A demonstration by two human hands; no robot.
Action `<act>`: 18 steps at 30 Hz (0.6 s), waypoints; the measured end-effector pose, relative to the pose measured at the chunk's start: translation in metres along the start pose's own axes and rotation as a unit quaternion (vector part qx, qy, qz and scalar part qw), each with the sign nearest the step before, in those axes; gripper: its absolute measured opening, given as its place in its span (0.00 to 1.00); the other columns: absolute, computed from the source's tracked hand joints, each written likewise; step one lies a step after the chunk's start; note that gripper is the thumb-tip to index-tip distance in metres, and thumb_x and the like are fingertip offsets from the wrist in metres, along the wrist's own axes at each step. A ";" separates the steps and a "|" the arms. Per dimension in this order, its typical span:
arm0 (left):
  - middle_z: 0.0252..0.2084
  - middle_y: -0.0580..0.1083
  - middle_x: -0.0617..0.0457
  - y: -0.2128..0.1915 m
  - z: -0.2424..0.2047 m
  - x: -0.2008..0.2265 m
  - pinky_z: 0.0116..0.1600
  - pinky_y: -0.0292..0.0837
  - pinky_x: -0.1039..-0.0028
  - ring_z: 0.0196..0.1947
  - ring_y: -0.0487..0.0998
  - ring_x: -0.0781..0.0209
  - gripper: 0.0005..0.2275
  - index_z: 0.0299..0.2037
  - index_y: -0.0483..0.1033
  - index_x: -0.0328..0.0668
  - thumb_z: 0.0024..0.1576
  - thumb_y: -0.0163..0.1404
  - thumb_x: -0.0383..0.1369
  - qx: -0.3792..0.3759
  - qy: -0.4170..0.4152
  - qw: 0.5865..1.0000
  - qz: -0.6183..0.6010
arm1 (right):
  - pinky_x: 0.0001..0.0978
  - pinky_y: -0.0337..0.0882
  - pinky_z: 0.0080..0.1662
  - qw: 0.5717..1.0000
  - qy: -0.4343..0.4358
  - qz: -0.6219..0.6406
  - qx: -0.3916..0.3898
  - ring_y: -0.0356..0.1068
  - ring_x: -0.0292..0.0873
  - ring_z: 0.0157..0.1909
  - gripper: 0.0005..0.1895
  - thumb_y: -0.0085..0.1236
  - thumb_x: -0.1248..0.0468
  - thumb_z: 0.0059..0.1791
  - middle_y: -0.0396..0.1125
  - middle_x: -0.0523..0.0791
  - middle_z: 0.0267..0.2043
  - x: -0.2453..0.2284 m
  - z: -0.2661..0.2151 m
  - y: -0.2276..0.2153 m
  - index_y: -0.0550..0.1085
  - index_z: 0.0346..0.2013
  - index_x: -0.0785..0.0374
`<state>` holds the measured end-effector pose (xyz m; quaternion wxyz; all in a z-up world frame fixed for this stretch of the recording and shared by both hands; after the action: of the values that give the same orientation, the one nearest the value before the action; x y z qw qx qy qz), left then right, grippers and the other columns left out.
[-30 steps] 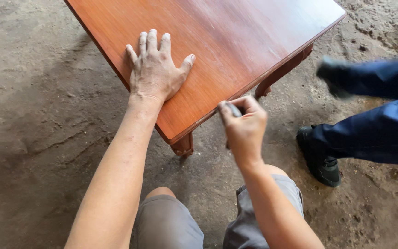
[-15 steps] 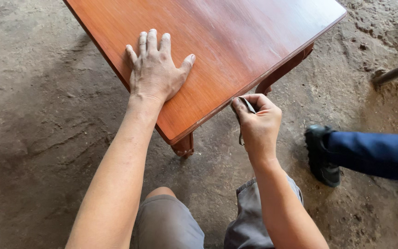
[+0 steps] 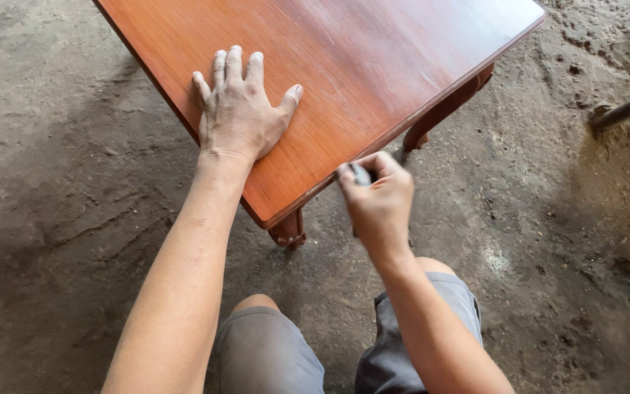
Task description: The person sands the surface and edges of a wooden table by hand. They use a piece of sandpaper to smooth the tabletop, then reach down to sand one of the table legs.
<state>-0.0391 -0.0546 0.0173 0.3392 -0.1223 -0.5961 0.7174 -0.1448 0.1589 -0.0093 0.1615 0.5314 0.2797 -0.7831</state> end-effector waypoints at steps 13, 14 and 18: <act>0.74 0.53 0.34 0.002 0.003 0.000 0.72 0.36 0.38 0.75 0.47 0.41 0.36 0.71 0.57 0.39 0.61 0.41 0.60 -0.020 -0.005 1.000 -0.004 | 0.25 0.65 0.23 0.996 0.073 -0.005 -0.041 0.64 0.34 0.23 0.08 0.66 0.66 0.46 0.70 0.43 0.26 0.013 0.012 -0.006 0.75 0.25 0.64; 0.74 0.53 0.34 0.002 0.002 0.001 0.72 0.35 0.38 0.75 0.47 0.41 0.36 0.71 0.57 0.39 0.61 0.41 0.60 -0.021 -0.005 1.000 -0.005 | 0.24 0.66 0.23 0.997 0.071 -0.007 -0.019 0.65 0.33 0.23 0.08 0.65 0.66 0.47 0.70 0.44 0.26 0.016 0.027 -0.018 0.75 0.25 0.64; 0.73 0.53 0.35 0.002 0.001 0.000 0.72 0.35 0.39 0.75 0.47 0.42 0.36 0.71 0.57 0.40 0.61 0.42 0.60 -0.026 -0.011 1.000 -0.003 | 0.28 0.64 0.19 0.989 0.113 0.086 0.047 0.64 0.36 0.18 0.07 0.61 0.68 0.48 0.68 0.46 0.22 0.033 0.077 -0.057 0.74 0.25 0.64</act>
<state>-0.0402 -0.0559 0.0159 0.3316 -0.1216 -0.6185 0.7019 -0.2459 0.1587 -0.0029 0.1705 0.6455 0.2127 -0.7135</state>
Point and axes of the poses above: each hand's wrist, its own z-axis towards the middle knuckle, its own y-axis out of the palm, x = y × z, the point moved 7 cm from there along z, towards the middle knuckle
